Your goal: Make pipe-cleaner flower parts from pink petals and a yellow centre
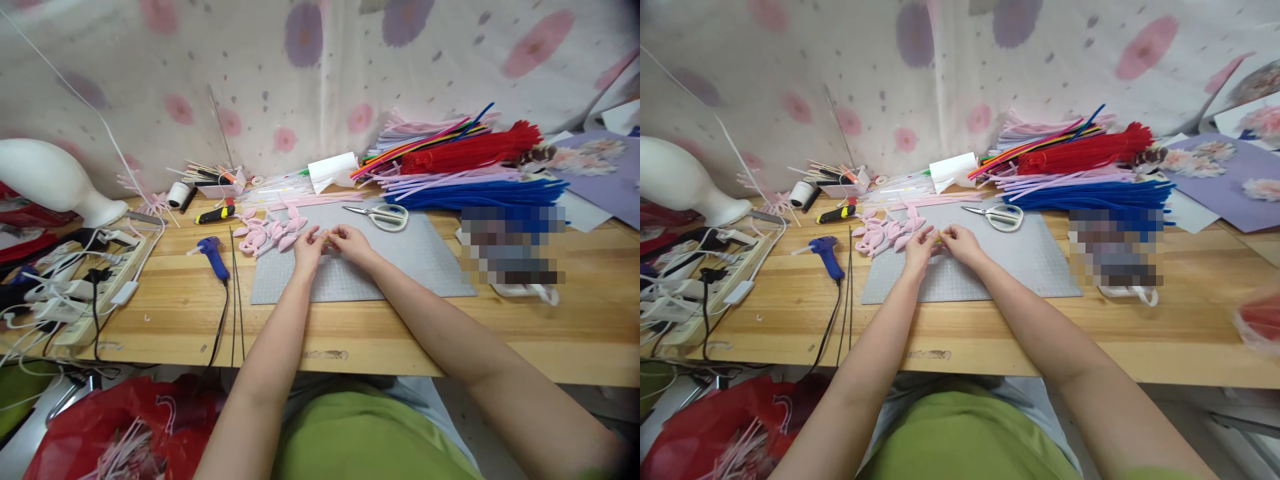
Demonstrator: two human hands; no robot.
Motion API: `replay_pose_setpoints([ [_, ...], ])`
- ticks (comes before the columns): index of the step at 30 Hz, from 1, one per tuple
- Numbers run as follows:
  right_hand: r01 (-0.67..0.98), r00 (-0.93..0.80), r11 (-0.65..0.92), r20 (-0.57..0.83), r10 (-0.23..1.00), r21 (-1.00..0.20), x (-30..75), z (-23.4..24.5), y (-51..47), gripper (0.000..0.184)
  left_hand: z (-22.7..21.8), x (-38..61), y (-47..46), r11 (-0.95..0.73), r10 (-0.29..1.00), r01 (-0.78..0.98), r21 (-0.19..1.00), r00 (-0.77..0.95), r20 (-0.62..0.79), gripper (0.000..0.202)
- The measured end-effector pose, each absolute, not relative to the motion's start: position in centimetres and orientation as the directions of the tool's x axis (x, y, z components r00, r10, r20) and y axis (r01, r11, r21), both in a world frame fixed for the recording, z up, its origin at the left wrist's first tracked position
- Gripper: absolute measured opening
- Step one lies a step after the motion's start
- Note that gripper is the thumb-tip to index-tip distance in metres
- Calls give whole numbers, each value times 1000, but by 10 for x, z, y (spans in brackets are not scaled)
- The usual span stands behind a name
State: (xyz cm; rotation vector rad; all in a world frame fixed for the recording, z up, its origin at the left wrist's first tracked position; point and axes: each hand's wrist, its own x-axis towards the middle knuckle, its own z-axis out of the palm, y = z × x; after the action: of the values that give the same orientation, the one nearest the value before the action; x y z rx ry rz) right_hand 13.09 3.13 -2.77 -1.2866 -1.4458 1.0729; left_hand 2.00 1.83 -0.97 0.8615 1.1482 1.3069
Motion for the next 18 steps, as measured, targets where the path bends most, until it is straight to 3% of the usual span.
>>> replay_pose_setpoints([
  [6, 7, -54, 26, 26, 998, -1000, 130, -20, 28, 20, -4, 18, 12, 143, 988, -275, 951, -12, -152, 16],
  [18, -86, -62, -27, -22, 998, -996, 125, -13, 24, 24, 0, 15, 16, 161, 963, -456, 875, -121, -240, 13],
])
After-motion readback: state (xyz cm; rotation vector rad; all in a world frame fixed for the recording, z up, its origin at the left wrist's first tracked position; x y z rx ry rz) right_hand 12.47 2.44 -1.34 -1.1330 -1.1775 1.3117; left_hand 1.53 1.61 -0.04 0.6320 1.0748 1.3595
